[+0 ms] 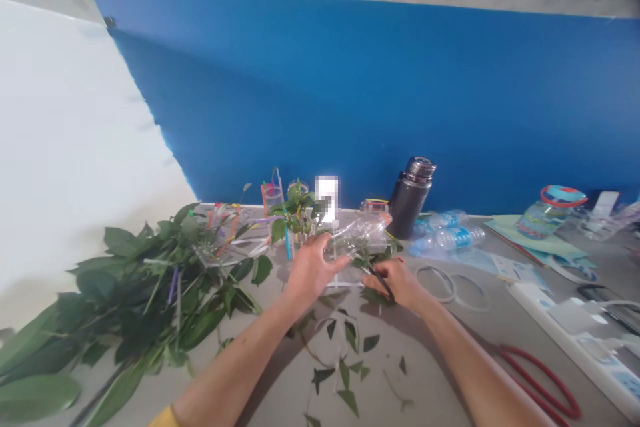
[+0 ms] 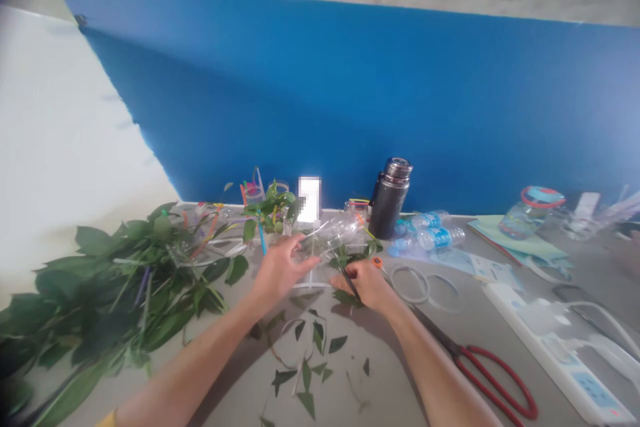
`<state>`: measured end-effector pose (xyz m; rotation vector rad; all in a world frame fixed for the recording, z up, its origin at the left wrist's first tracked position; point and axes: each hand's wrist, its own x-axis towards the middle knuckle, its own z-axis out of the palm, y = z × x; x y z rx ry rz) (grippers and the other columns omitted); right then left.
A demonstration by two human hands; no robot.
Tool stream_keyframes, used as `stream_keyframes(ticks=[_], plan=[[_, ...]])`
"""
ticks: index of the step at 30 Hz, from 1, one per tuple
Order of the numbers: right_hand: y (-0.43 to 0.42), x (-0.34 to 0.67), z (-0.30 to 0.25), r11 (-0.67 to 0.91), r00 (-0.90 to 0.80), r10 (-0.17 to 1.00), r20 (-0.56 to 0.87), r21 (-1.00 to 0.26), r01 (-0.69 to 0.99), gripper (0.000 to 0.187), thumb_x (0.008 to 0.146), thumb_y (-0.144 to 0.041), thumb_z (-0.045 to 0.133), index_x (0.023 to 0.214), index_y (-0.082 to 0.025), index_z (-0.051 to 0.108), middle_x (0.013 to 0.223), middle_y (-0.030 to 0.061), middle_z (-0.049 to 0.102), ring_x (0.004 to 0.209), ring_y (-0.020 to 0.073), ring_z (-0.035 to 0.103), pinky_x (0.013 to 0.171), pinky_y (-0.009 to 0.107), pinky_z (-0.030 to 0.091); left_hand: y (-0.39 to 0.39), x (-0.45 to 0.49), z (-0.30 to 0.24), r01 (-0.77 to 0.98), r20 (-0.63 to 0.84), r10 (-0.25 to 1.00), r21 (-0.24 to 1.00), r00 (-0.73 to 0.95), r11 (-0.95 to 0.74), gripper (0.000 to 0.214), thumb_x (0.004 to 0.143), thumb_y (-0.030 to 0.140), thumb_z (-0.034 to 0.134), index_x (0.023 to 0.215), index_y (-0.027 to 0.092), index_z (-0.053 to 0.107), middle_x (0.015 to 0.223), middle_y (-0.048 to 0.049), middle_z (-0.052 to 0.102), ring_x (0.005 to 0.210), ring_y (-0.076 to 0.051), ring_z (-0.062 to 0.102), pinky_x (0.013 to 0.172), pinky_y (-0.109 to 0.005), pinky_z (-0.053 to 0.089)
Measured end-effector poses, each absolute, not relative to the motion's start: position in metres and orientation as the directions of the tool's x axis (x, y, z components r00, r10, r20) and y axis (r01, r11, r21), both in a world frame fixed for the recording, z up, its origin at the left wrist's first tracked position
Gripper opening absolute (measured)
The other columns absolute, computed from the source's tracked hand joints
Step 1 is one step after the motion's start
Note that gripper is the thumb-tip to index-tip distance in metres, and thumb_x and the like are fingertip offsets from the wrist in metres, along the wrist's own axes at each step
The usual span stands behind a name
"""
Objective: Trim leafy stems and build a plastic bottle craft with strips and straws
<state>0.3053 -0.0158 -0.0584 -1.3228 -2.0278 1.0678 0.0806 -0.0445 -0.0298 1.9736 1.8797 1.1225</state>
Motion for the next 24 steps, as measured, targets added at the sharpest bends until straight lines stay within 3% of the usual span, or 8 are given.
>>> stream_keyframes(ticks=[8, 14, 19, 24], plan=[[-0.02, 0.303, -0.052, 0.28, -0.419, 0.907, 0.047, -0.812, 0.513, 0.05, 0.079, -0.054, 0.065, 0.049, -0.021, 0.041, 0.05, -0.0035, 0.037, 0.053, 0.0112, 0.034, 0.05, 0.026, 0.025, -0.046, 0.081, -0.028, 0.774, 0.416, 0.906, 0.598, -0.076, -0.21, 0.048, 0.08, 0.039, 0.079, 0.123, 0.018, 0.07, 0.102, -0.0099, 0.076, 0.096, -0.029, 0.072, 0.091, -0.043, 0.057], [-0.027, 0.294, -0.052, 0.228, -0.367, 0.929, 0.041, -0.845, 0.484, 0.054, 0.075, -0.058, 0.066, 0.047, -0.022, 0.038, 0.049, -0.0023, 0.036, 0.053, 0.0115, 0.032, 0.05, 0.027, 0.024, -0.043, 0.077, -0.026, 0.782, 0.384, 0.917, 0.602, -0.103, -0.165, 0.051, 0.08, 0.039, 0.079, 0.127, 0.021, 0.069, 0.103, -0.0097, 0.077, 0.092, -0.028, 0.073, 0.088, -0.042, 0.058], [-0.026, 0.292, -0.056, 0.151, -0.349, 0.936, -0.04, -0.852, 0.502, 0.049, 0.074, -0.057, 0.07, 0.051, -0.021, 0.046, 0.049, -0.0033, 0.042, 0.051, 0.0114, 0.036, 0.05, 0.027, 0.025, -0.043, 0.076, -0.027, 0.843, 0.413, 0.906, 0.517, -0.091, -0.151, 0.051, 0.082, 0.039, 0.079, 0.128, 0.018, 0.068, 0.108, -0.0117, 0.076, 0.1, -0.028, 0.072, 0.091, -0.04, 0.056], [-0.026, 0.293, -0.053, 0.111, -0.345, 0.935, -0.079, -0.86, 0.498, 0.048, 0.075, -0.059, 0.07, 0.053, -0.02, 0.051, 0.048, -0.0027, 0.05, 0.047, 0.0119, 0.043, 0.049, 0.026, 0.03, -0.044, 0.078, -0.034, 0.92, 0.517, 0.856, 0.334, 0.003, -0.205, 0.052, 0.085, 0.041, 0.078, 0.128, 0.016, 0.065, 0.109, -0.0132, 0.072, 0.106, -0.03, 0.069, 0.093, -0.041, 0.055]])
